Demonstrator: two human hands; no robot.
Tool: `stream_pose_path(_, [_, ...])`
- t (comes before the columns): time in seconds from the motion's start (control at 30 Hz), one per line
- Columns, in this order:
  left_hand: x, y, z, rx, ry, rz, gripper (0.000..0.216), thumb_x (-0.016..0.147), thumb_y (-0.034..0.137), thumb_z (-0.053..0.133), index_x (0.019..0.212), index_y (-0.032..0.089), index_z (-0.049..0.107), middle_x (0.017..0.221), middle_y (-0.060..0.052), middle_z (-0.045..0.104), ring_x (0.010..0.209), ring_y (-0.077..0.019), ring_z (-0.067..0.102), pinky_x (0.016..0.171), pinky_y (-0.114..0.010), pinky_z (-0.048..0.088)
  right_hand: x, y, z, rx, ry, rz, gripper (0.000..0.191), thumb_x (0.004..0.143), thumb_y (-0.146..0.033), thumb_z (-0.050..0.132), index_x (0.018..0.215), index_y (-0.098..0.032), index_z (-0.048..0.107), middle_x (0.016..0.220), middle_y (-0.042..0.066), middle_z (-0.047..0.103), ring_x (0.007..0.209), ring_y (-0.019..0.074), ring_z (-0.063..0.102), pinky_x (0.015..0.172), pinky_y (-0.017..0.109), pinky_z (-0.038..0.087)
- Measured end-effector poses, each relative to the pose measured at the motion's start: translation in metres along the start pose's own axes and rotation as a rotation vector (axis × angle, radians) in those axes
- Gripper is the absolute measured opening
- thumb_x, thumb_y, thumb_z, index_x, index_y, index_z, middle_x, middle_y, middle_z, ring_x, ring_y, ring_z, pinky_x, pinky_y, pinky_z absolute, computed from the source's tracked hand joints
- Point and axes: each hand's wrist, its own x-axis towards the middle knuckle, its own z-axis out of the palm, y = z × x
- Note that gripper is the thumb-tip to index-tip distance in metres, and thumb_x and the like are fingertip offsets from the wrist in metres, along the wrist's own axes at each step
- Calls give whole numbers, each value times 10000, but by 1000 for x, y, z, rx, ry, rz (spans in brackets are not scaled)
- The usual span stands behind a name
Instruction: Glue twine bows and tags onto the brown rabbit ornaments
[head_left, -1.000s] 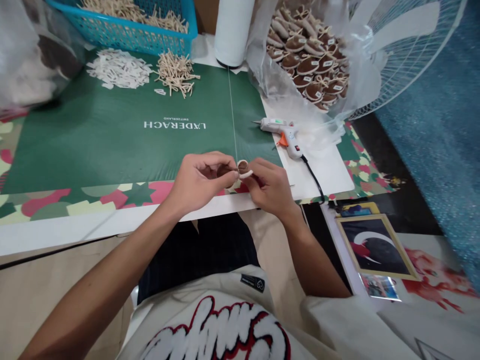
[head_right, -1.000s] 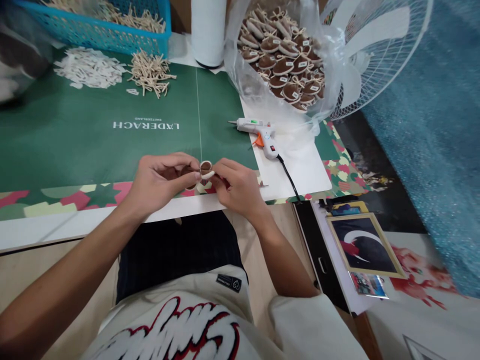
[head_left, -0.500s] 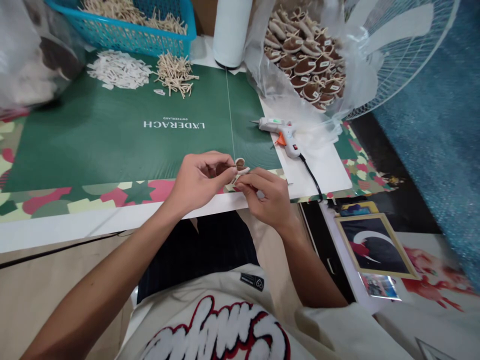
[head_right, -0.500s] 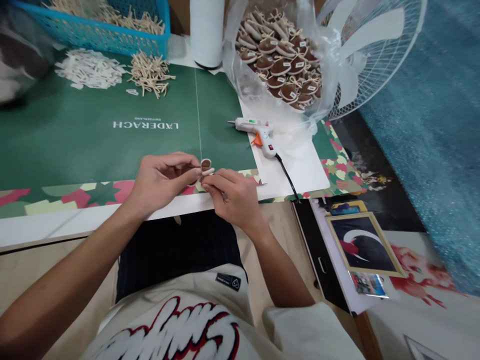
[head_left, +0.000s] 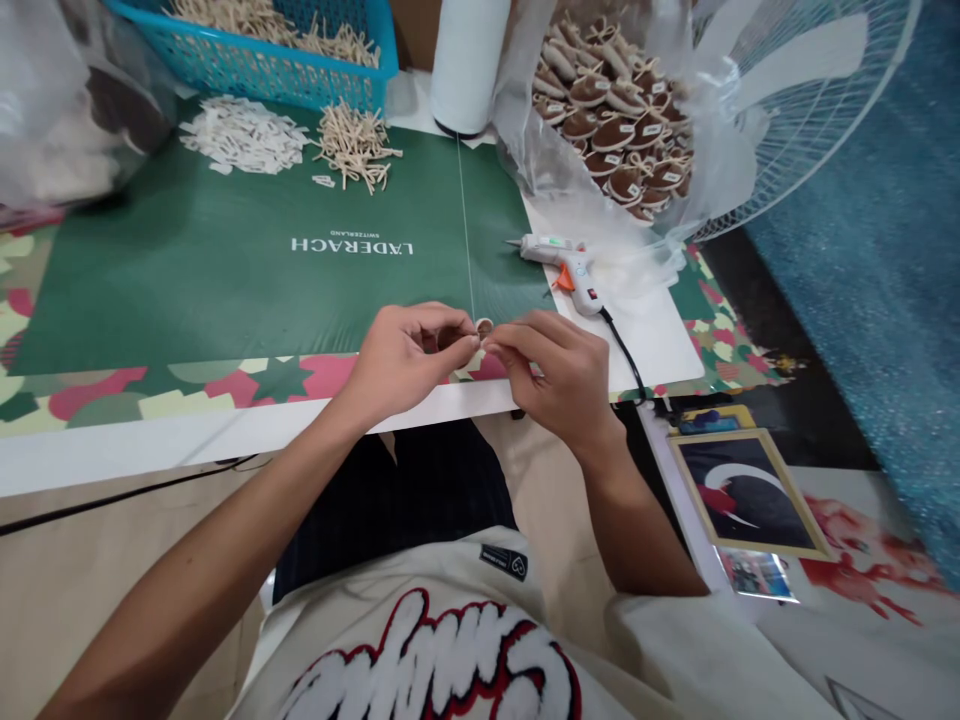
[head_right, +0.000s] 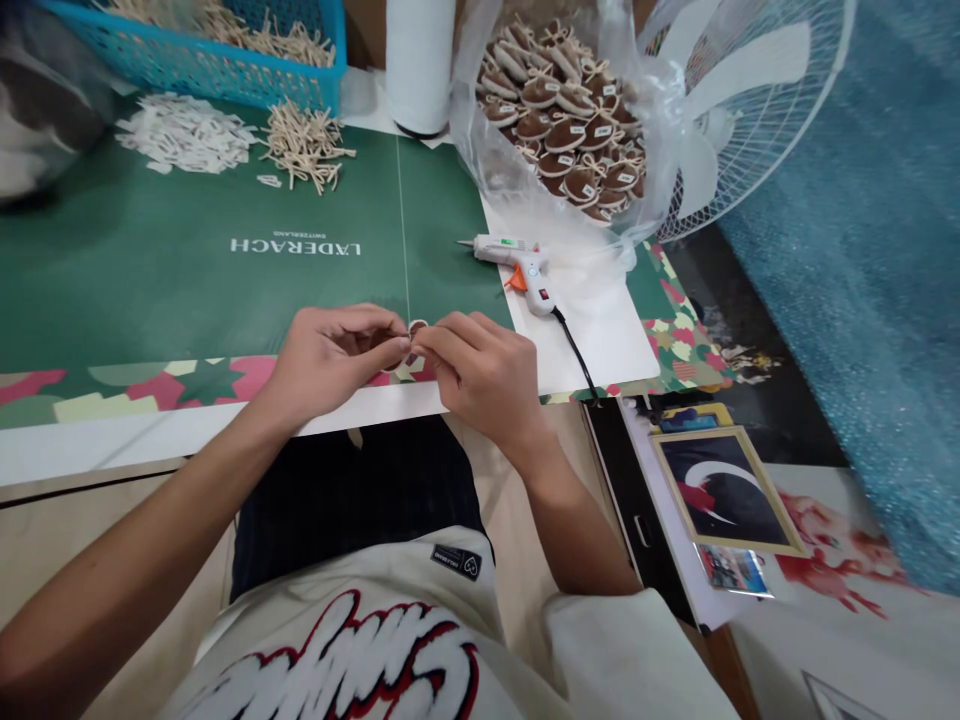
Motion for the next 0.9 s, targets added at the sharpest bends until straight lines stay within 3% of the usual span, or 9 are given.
stream_pose_path(0.4, [-4,-6,0,12,-32,81,106,869,288,777,831,188,777,850,-42,701,707,-131,570,642,-294,436,18,6,-9,11,-89,17,214,1016,-145,604,883,-234,747,820,4,742,731,164,619,676,308,435])
stream_pose_path(0.9, [-5,-2,-2,-41,-99,130,75,892,249,760,852,188,743,891,-32,671,723,-122,561,694,-279,469,37,24,-12,104,-202,14,189,978,-189,628,861,-225,772,852,13,764,775,170,664,702,305,443])
